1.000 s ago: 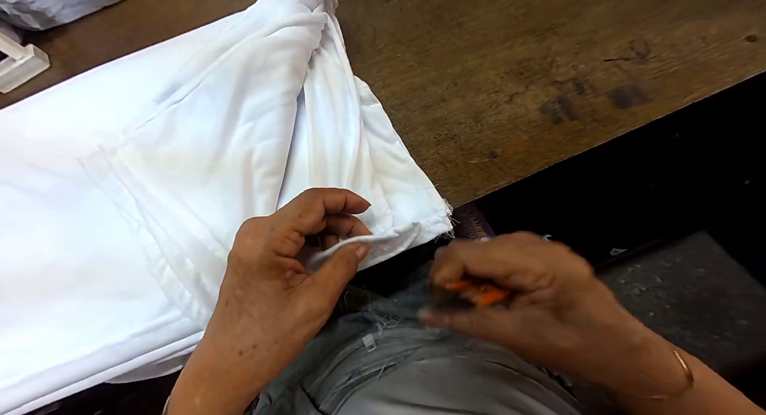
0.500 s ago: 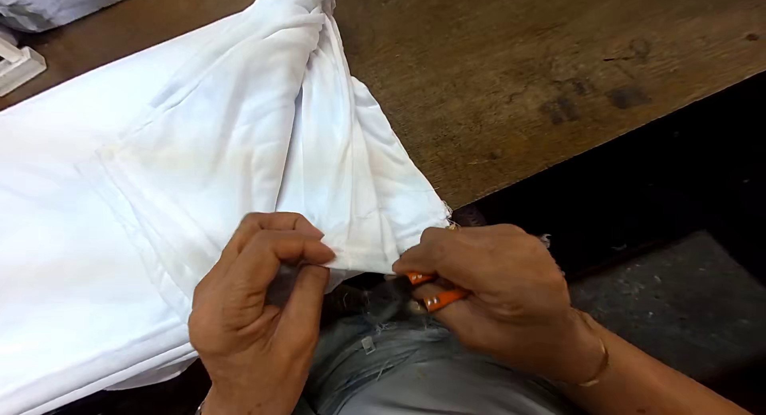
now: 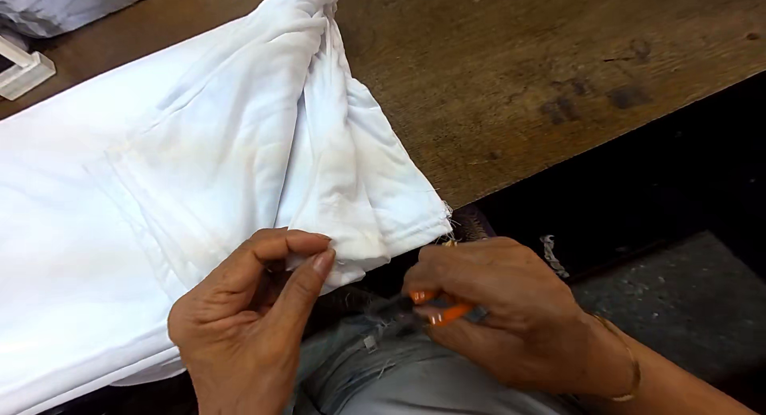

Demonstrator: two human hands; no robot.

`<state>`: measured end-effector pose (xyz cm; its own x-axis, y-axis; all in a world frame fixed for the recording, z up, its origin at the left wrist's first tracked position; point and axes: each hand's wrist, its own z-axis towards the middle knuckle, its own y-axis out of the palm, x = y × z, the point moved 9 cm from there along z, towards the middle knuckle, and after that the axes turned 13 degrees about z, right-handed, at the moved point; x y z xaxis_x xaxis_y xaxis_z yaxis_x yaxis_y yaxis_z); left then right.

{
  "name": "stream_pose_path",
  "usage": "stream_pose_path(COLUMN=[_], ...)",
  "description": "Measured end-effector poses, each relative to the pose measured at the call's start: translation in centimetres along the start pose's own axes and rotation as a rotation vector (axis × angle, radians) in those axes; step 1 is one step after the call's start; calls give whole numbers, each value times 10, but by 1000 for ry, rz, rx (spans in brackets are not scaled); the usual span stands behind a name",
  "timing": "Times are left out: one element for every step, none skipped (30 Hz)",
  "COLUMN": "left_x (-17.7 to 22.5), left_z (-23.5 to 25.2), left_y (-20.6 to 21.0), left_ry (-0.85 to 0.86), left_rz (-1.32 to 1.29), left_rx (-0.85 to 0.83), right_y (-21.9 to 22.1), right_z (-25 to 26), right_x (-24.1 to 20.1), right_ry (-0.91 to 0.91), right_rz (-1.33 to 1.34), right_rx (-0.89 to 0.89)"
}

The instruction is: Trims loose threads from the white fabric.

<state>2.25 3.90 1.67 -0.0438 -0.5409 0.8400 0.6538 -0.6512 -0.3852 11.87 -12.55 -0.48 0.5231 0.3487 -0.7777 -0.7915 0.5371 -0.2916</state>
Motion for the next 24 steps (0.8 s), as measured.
stream_pose_path(left_x=[0,1,2,2,3,3,3,4,4,5,5,5,5,5,4,3,2,1,1,0,0,0,0,0], left_z=[0,0,1,1,1,1,1,1,1,1,0,0,-1,-1,-1,-1,-1,-1,-1,-1,-1,-1,-1,-1], left_y=[0,0,0,0,0,0,0,0,-1,0,0,1,2,1,1,1,0,0,-1,-1,-1,0,1,2], left_ry=[-6,-9,-8,-7,-7,-10,-12,-16,-19,-24,-26,-27,-28,-32,-39,-47,-56,-65,-72,-77,-83,-90,-97,-102], left_rz=[14,28,37,41,34,23,12,2,-6,-10,-11,-11,-11,-13,-17,-26,-35,-40,-41,-40,-42,-45,-51,-58], left_rx=[3,1,1,1,-7,-17,-18,-14,-9,-9,-12,-16,-16,-13,-11,-13,-13,-13,-15,-16,-16,-14,-14,-15], right_y=[-5,-11,-16,-20,-23,-25,-26,-26,-25,-22,-19,-16,-14,-12,-11,-12,-13,-14,-14,-14,-13,-12,-11,-10], right_z=[2,4,6,8,9,11,12,14,16,18,19,21,21,22,22,22,21,20,18,17,16,15,15,14], right_x=[1,2,2,3,3,3,2,1,-1,-2,-3,-4,-4,-4,-4,-3,-3,-4,-5,-7,-9,-11,-12,-13], right_ry=[37,72,96,107,105,100,96,87,72,60,51,46,42,36,28,21,9,-5,-20,-34,-46,-59,-70,-82], right_rz=[5,-1,-22,-55,-93,-126,-144,-148,-138,-124,-106,-97,-104,-125,-165,-220,-278,-334,-387,-433,-469,-497,-514,-523], right_rx=[43,80,111,140,164,178,183,183,181,173,160,145,132,125,120,116,116,116,114,113,112,112,115,117])
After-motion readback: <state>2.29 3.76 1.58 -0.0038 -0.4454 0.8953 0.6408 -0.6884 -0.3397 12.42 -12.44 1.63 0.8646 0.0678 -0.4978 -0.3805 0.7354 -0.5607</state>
